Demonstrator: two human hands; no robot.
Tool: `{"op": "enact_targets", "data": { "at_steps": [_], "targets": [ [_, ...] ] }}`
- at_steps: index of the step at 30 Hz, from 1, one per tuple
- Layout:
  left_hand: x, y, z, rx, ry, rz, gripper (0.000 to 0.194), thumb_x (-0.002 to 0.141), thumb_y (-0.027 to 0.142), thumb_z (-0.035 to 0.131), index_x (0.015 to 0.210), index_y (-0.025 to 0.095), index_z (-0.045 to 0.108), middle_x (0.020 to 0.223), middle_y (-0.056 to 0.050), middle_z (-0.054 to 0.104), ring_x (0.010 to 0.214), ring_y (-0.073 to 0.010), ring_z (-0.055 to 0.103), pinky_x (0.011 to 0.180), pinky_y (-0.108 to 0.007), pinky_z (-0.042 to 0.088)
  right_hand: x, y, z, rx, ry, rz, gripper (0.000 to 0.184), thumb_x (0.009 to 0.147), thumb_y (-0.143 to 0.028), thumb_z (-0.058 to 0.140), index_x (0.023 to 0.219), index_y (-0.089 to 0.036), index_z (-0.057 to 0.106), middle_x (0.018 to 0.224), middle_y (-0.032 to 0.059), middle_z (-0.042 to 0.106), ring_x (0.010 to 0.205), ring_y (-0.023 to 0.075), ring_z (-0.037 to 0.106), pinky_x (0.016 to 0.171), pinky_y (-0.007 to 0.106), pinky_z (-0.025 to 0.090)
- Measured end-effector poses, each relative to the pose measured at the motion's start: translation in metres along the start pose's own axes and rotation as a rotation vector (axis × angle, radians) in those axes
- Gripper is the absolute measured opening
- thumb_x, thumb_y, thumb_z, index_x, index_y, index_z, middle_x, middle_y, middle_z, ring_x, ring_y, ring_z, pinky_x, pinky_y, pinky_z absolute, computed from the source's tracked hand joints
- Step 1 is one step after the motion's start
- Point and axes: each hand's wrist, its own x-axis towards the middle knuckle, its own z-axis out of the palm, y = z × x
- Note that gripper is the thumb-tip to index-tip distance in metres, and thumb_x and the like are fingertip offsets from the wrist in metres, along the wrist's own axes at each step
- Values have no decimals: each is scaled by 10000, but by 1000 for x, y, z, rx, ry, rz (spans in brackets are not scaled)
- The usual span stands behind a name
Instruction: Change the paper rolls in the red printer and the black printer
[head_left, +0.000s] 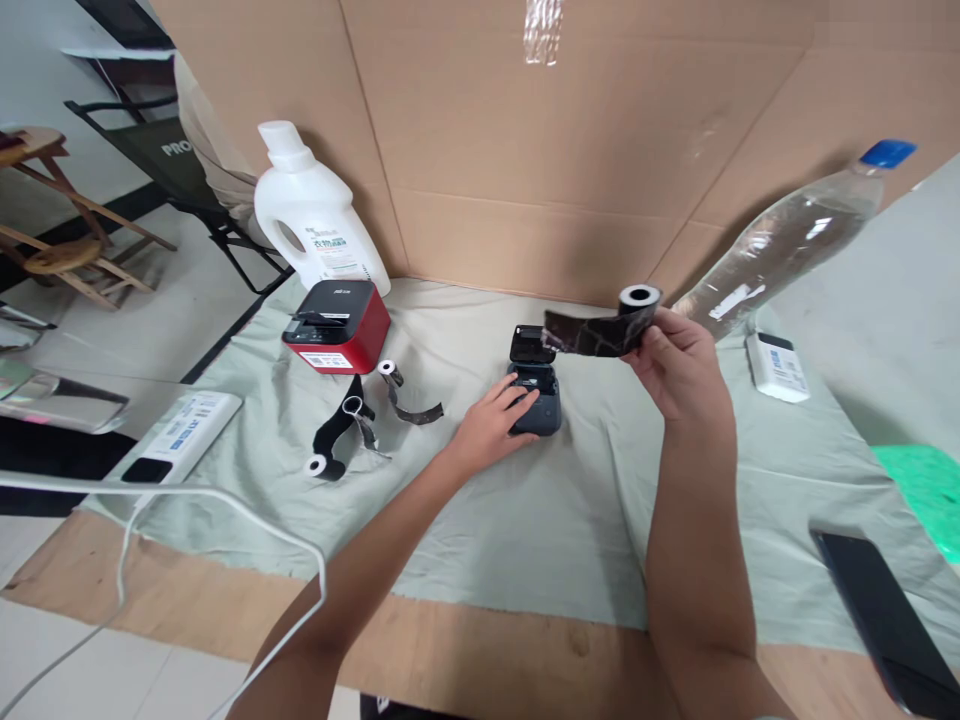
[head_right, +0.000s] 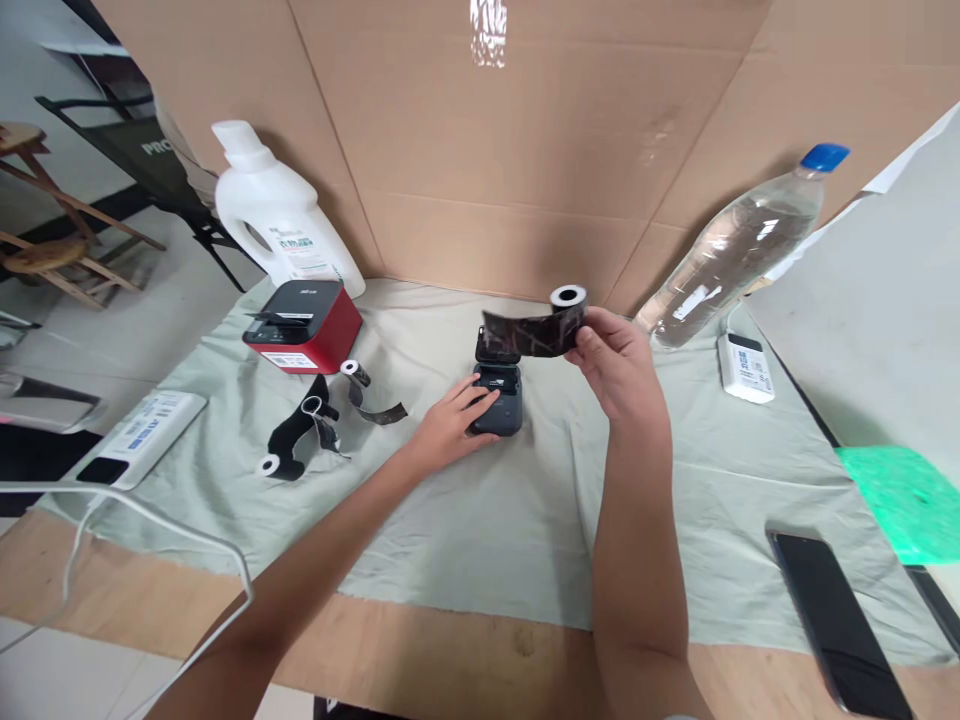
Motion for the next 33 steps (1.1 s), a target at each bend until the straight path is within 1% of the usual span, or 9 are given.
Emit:
{"op": "enact_targets", "data": {
  "at_steps": [6,10,16,18,21,23,26,29,33],
  "targets": [
    [-6,3,-17,-45,-125,135,627,933,479,656,1491,251,485,1385,-123,622,1491,-276,420,1173,-454,471,-10,-22,10,-92,-235,98,402,815,-515,776,1105,-237,777,1023,81,752,979,270,693,839,419,581],
    [-9,9,-17,-62,-146,126,640,906,462,702,1478,254,507,1388,-118,626,1492,-284,421,1173,-453,471,-18,-35,2,-118,-348,136,373,817,-506,778,1078,-240,798,1014,79,762,947,264,693,839,420,581],
    [-20,23,-26,-357,54,-70,888,797,580,779,1552,276,422,1563,-118,495,1498,-317,404,1239,-499,369,-32,-45,-26,-95,-476,257,400,812,-545,780,1070,-241,809,955,90,766,821,240,696,727,371,571],
    [-27,34,-30,-545,107,-133,929,757,660,773,1539,278,448,1486,-121,580,1400,-323,517,1194,-494,412,-33,-46,-23,-134,-566,304,405,803,-536,788,1071,-232,807,972,94,767,848,254,699,745,381,568],
    [-37,54,-27,-806,32,-234,759,744,701,758,1343,248,648,1102,-87,774,1010,-267,707,946,-412,547,-29,-36,-5,-273,-639,324,368,840,-490,746,1087,-221,794,1025,84,766,915,271,691,809,400,552],
    [-40,65,-21,-925,-44,-350,549,776,685,730,1033,200,744,842,-55,773,764,-206,693,747,-339,542,-24,-19,10,-421,-591,286,293,876,-407,699,1070,-207,785,1033,75,762,919,263,681,832,399,531],
    [-39,74,-9,-1102,-88,-568,503,839,650,654,670,183,573,670,-39,715,541,-124,587,569,-270,460,-19,12,32,-664,-481,207,205,882,-244,659,1044,-179,767,1049,85,752,918,243,666,856,378,503],
    [-35,73,0,-1211,-62,-744,525,823,650,643,632,196,460,656,-36,704,436,-78,499,488,-241,402,-18,35,48,-819,-461,147,212,900,-163,628,1080,-155,739,1101,110,725,975,233,651,902,360,483],
    [-31,68,4,-1225,-40,-832,517,786,652,662,644,190,478,645,-29,694,397,-63,469,446,-227,363,-21,48,61,-1009,-423,134,210,929,-150,608,1112,-127,708,1159,145,648,1118,263,600,970,363,459]
  ]
}}
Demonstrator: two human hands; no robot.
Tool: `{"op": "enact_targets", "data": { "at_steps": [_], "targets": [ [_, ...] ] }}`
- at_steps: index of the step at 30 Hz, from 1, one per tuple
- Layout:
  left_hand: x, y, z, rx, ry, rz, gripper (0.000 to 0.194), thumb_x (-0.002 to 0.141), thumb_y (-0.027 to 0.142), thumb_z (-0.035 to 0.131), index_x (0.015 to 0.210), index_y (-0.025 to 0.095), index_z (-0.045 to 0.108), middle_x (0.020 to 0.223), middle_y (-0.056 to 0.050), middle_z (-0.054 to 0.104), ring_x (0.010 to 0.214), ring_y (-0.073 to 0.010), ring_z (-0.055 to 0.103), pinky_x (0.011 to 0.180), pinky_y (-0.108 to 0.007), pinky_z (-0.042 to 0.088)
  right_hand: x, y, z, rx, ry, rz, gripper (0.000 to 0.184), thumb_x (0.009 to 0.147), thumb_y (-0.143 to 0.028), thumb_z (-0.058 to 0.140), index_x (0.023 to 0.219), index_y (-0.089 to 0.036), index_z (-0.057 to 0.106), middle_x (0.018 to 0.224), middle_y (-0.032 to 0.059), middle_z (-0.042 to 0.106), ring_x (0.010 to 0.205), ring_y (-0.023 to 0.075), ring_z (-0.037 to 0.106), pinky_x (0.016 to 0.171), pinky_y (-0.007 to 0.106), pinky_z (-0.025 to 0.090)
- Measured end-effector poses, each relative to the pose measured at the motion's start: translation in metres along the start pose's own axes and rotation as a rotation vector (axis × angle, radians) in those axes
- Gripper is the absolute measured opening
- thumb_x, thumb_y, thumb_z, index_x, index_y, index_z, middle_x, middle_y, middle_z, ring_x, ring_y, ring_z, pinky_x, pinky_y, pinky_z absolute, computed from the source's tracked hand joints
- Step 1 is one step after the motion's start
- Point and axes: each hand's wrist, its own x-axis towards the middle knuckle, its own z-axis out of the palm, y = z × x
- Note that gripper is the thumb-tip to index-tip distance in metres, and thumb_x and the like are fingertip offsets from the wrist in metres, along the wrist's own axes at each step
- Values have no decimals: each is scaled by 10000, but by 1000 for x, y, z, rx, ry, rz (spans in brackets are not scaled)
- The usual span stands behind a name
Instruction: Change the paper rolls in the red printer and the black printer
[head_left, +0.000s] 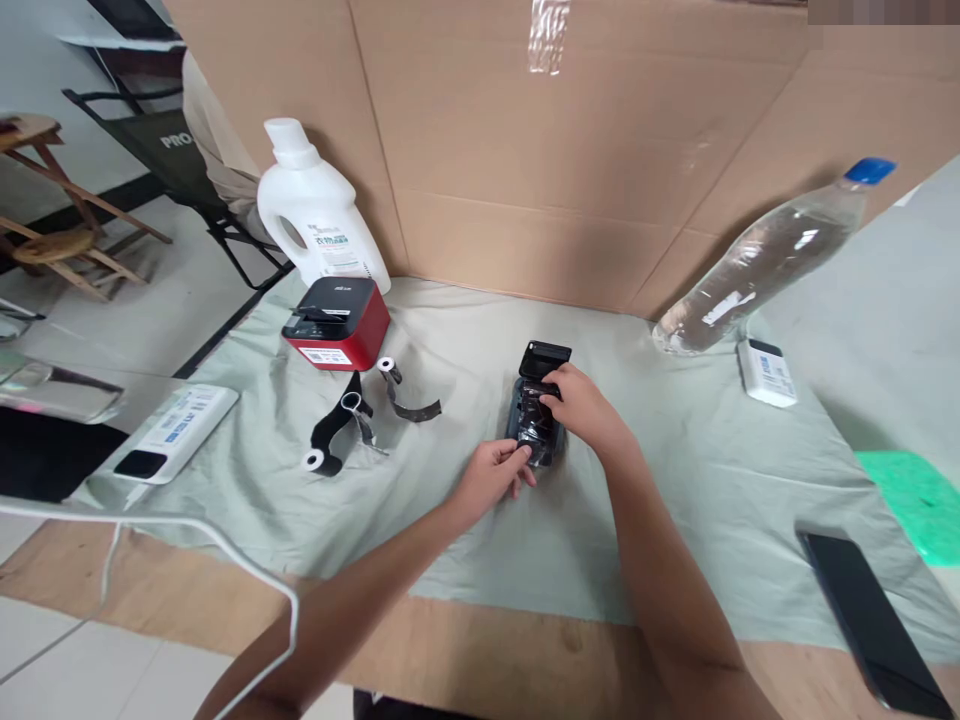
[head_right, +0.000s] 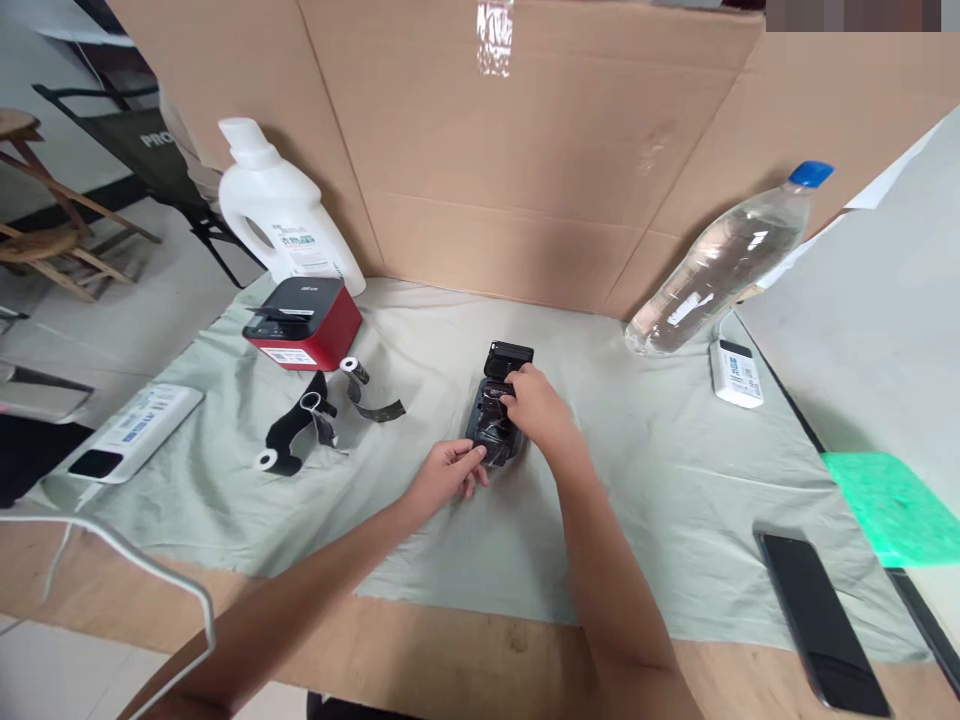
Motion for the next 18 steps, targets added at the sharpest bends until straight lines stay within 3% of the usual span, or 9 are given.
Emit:
{"op": "enact_targets", "data": {
  "at_steps": [7,11,15,18],
  "targets": [
    [5,-1,-1,13,20,-56,479,804,633,649,734,160,614,613,-25,681,372,-67,453,419,-223,319,2,-7,21,-135,41,137,292,857,-106,639,1142,-170,624,1155,136,587,1104,307,534,904,398,470],
    [6,-3,-1,31,34,-64,469,812,617,635,742,153,639,619,-28,681,374,-64,447,419,-223,313,4,-6,20,-95,112,134,188,816,-130,676,983,-203,627,1092,118,576,1025,293,540,853,394,474],
    [3,-4,-1,100,30,-35,439,832,576,609,709,155,627,631,-36,689,390,-68,450,431,-224,319,10,6,5,54,318,39,80,883,-205,614,959,-210,639,1009,94,591,985,275,562,911,417,474],
    [1,-3,0,150,30,-24,434,849,544,586,642,163,590,610,-40,682,401,-71,451,445,-225,328,17,15,2,92,466,-14,207,893,-206,569,1078,-197,661,1107,128,608,1072,301,553,988,457,450]
  ]
}}
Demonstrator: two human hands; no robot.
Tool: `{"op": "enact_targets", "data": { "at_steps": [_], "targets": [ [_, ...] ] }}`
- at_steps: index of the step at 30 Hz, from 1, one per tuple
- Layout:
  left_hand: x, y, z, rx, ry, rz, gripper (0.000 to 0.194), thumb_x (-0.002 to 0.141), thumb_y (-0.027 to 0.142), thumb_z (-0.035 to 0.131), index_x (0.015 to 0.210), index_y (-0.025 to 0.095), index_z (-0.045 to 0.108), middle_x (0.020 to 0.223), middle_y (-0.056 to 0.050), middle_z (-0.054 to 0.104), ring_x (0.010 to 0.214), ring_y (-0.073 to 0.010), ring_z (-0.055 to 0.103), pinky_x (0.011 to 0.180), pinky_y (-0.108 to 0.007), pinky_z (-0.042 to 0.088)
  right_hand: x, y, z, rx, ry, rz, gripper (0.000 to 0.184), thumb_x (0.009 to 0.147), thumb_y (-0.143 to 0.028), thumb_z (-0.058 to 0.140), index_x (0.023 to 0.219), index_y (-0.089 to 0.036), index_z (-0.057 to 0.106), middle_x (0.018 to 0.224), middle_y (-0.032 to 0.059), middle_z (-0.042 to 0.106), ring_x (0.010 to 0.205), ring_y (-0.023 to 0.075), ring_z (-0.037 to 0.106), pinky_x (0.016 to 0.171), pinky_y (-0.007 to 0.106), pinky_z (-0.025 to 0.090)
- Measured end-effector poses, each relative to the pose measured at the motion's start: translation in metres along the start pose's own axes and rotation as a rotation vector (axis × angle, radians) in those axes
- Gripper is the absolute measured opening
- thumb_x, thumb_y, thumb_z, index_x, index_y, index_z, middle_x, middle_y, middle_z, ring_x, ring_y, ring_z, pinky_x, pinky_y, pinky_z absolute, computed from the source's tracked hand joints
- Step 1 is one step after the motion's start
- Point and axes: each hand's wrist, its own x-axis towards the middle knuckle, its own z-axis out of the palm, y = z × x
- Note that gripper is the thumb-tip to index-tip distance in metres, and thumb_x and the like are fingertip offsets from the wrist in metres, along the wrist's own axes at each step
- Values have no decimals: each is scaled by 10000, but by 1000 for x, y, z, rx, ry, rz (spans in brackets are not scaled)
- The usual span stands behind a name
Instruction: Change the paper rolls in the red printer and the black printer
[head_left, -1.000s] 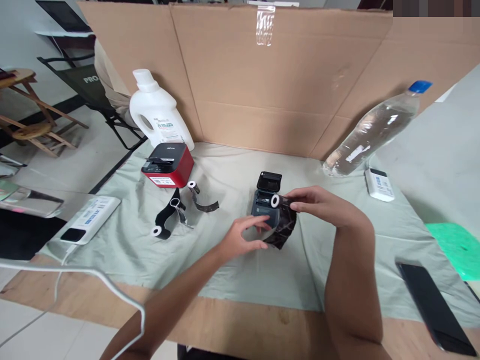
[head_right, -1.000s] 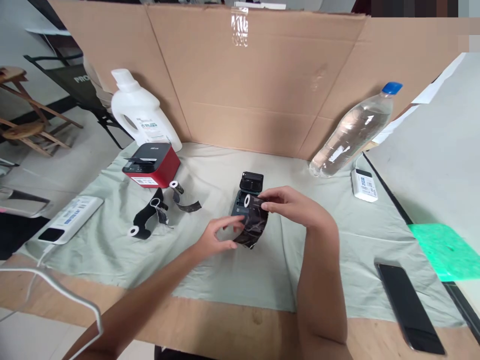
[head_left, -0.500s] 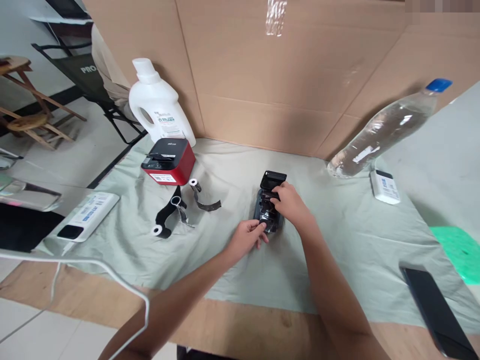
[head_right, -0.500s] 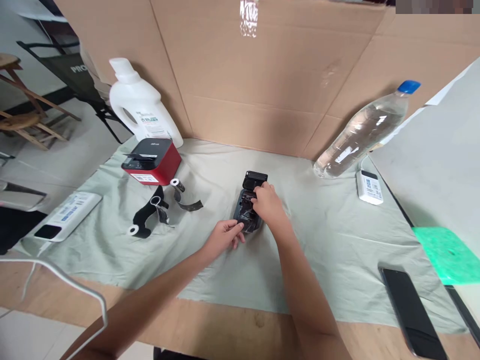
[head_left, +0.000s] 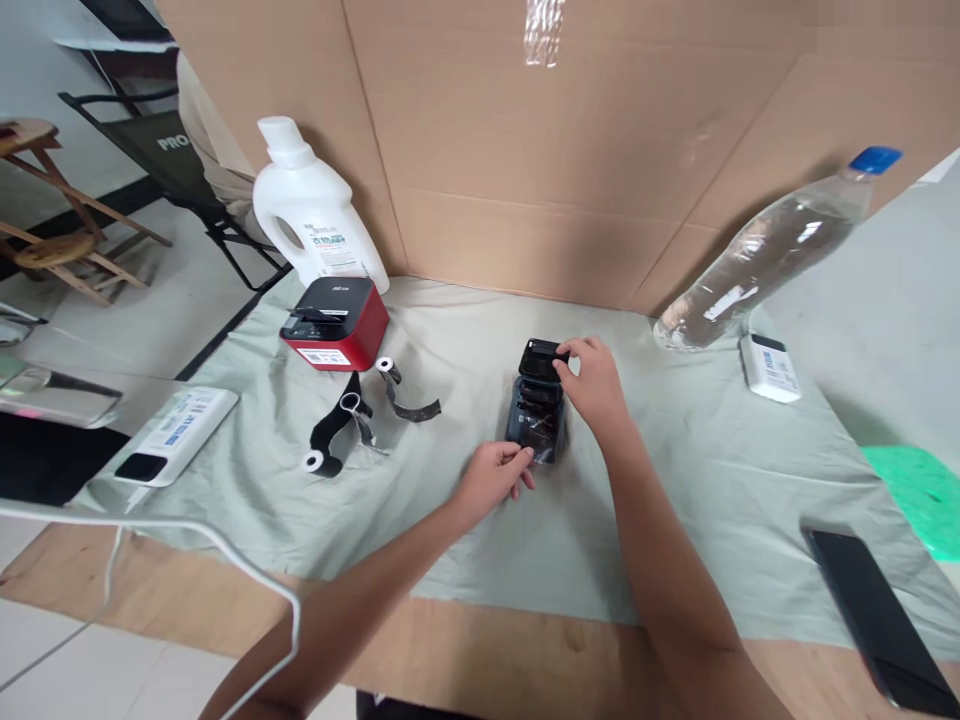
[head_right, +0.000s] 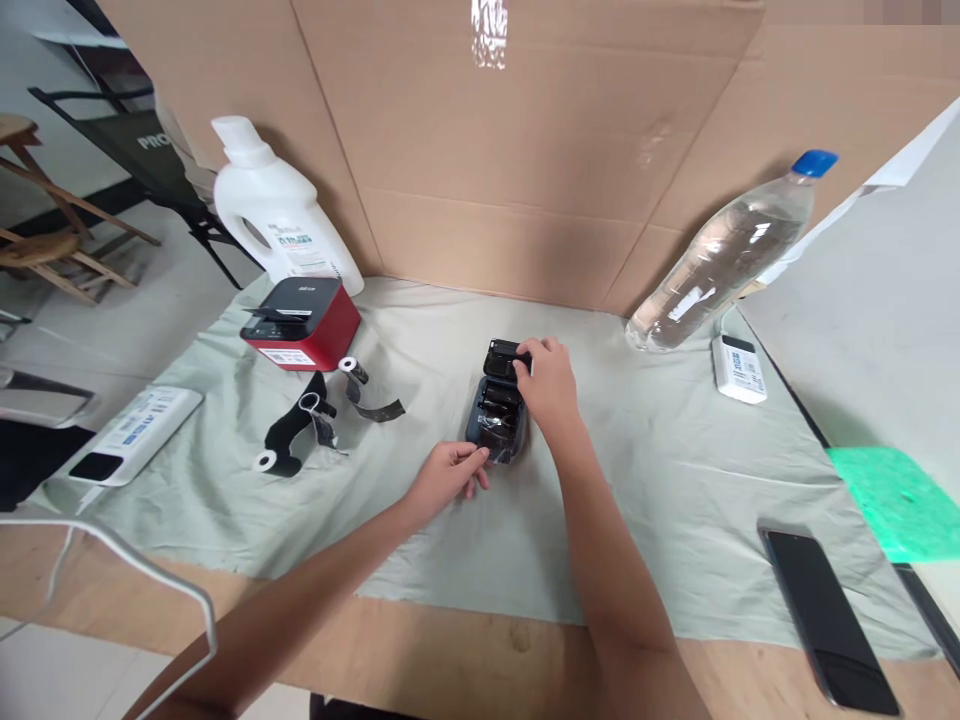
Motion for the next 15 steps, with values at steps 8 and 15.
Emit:
{"op": "enact_targets", "data": {
  "at_steps": [8,15],
  "targets": [
    [-4,8,1,8,35,-40,368,853,378,571,547,177,533,515,-5,616,389,-64,449,470,-215,343,1,0,-10,180,-155,-51,243,867,-186,553,1084,-188,661,1079,97,651,873,231,597,874,397,484],
    [-7,15,0,14,60,-88,318,849,288,550,553,174,557,483,10,589,379,-64,445,448,-200,324,-15,-22,-33,105,-666,34,110,879,-178,570,869,-223,670,910,25,590,792,176,575,732,298,435]
  ]
}}
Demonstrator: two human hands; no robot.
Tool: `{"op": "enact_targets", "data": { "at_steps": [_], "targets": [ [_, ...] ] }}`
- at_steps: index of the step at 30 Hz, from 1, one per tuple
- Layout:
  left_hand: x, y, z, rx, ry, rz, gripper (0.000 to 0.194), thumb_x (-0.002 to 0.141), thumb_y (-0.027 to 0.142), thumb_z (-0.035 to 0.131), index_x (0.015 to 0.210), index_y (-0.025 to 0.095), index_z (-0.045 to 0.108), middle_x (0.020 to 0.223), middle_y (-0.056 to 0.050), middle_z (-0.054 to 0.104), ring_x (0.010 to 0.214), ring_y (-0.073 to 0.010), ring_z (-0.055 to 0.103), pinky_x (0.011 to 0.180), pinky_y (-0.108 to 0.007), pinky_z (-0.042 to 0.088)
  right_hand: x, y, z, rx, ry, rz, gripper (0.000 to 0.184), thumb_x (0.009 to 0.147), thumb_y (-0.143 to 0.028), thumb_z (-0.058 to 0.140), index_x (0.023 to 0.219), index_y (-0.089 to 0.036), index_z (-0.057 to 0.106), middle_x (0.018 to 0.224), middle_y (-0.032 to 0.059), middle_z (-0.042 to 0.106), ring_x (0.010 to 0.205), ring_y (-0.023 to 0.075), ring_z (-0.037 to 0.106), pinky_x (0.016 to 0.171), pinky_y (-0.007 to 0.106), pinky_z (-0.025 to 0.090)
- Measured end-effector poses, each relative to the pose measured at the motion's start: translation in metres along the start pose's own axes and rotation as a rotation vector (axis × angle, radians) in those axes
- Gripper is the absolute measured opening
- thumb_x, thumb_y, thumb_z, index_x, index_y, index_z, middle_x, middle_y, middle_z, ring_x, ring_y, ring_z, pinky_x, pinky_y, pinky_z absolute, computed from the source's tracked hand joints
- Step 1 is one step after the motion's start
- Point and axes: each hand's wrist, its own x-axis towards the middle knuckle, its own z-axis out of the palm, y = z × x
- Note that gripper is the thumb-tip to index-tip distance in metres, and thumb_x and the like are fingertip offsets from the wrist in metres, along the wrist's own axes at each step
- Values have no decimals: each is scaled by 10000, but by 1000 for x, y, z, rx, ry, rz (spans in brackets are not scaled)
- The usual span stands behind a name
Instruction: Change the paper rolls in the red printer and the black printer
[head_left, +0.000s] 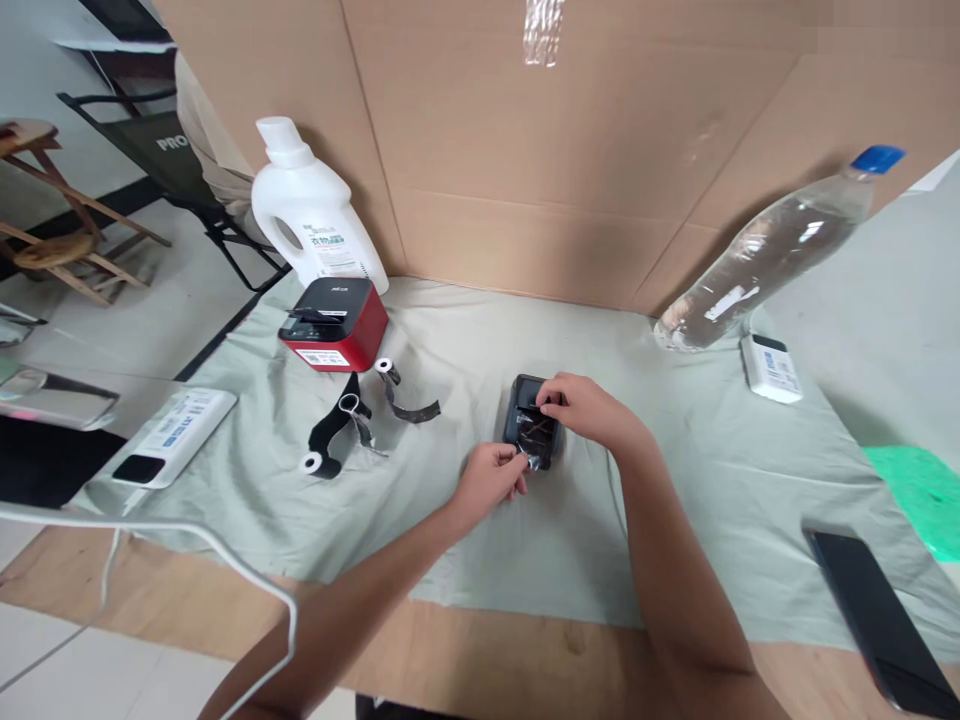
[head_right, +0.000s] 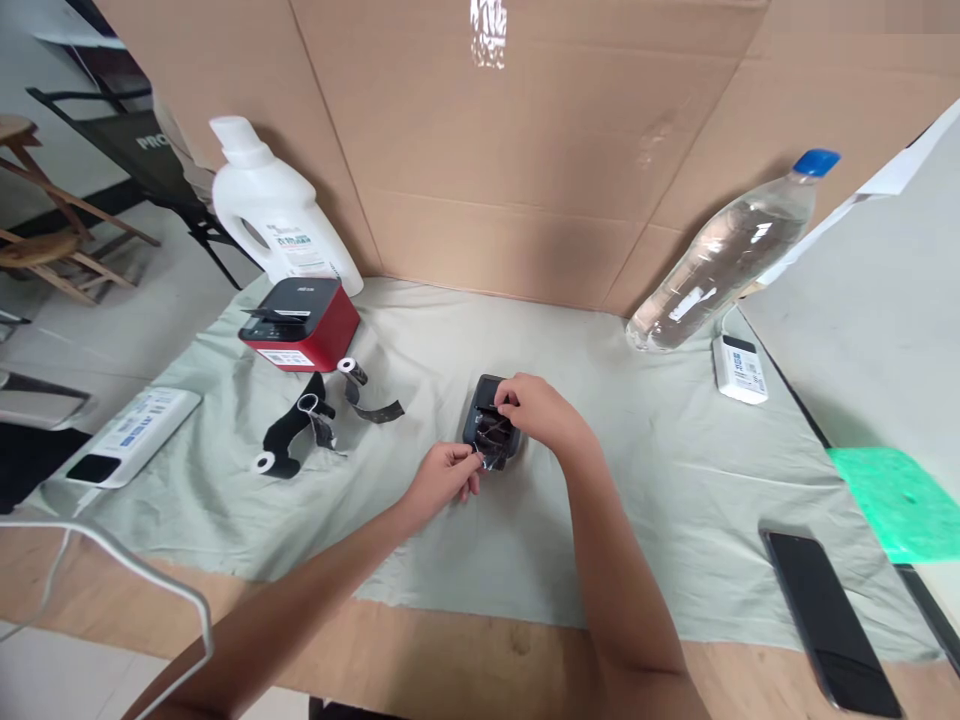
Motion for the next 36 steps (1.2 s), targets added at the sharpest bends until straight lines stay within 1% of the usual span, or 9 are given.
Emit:
{"op": "enact_targets", "data": {
  "at_steps": [2,7,12,16,20,24,29,33,36],
  "targets": [
    [0,-1,0,4,-3,-4,314,853,291,550,561,175,560,487,11,593,371,-63,437,435,-201,312,3,-5,5,-60,80,83,52,885,-214,605,928,-224,631,965,34,564,826,187,571,755,307,435],
    [4,-6,0,-1,-10,19,319,853,313,555,565,176,558,502,8,601,379,-64,443,447,-201,334,16,-2,17,52,109,336,288,868,-289,671,1115,-254,528,1131,45,441,847,171,572,848,323,476],
    [6,-16,1,55,-6,80,337,873,365,546,588,187,564,509,10,598,393,-83,457,462,-221,348,16,-1,27,80,143,347,381,865,-286,648,1207,-258,481,1241,84,399,955,217,612,942,380,486],
    [0,-25,1,360,-3,302,334,909,356,534,626,196,608,554,-9,621,501,-135,557,559,-268,416,14,-17,50,36,191,348,762,791,-551,731,1399,-231,400,1357,203,366,950,327,658,872,471,508],
    [-7,-31,4,817,-151,678,222,927,283,537,899,203,742,907,-84,762,896,-245,699,833,-372,496,13,-41,74,-53,346,314,932,650,-467,845,1432,-257,382,1434,244,344,1038,405,639,831,478,507],
    [-11,-39,9,1091,-331,916,469,981,459,533,1400,256,588,1489,-106,571,1424,-331,462,1172,-512,335,-2,-40,67,-56,381,249,834,654,-406,783,1384,-231,421,1410,201,389,982,341,661,793,439,527],
    [-11,-46,11,1256,-409,928,633,1042,560,339,1612,294,276,1707,-50,230,1580,-304,205,1280,-540,143,-41,52,12,56,512,80,651,681,-328,723,1295,-215,540,1315,122,529,1136,285,623,1001,412,496],
    [-10,-45,10,1285,-409,918,631,1043,568,325,1617,315,260,1715,-32,199,1584,-286,203,1288,-522,148,-76,153,-35,-14,704,292,646,687,-315,735,1292,-143,584,1314,171,551,1173,311,602,1060,435,461],
    [-11,-43,11,1297,-406,915,628,1040,569,336,1614,323,269,1712,-30,208,1580,-280,221,1289,-519,164,-92,197,-58,-91,797,480,682,733,-335,748,1357,-133,560,1404,219,483,1190,315,589,1045,416,451]
  ]
}}
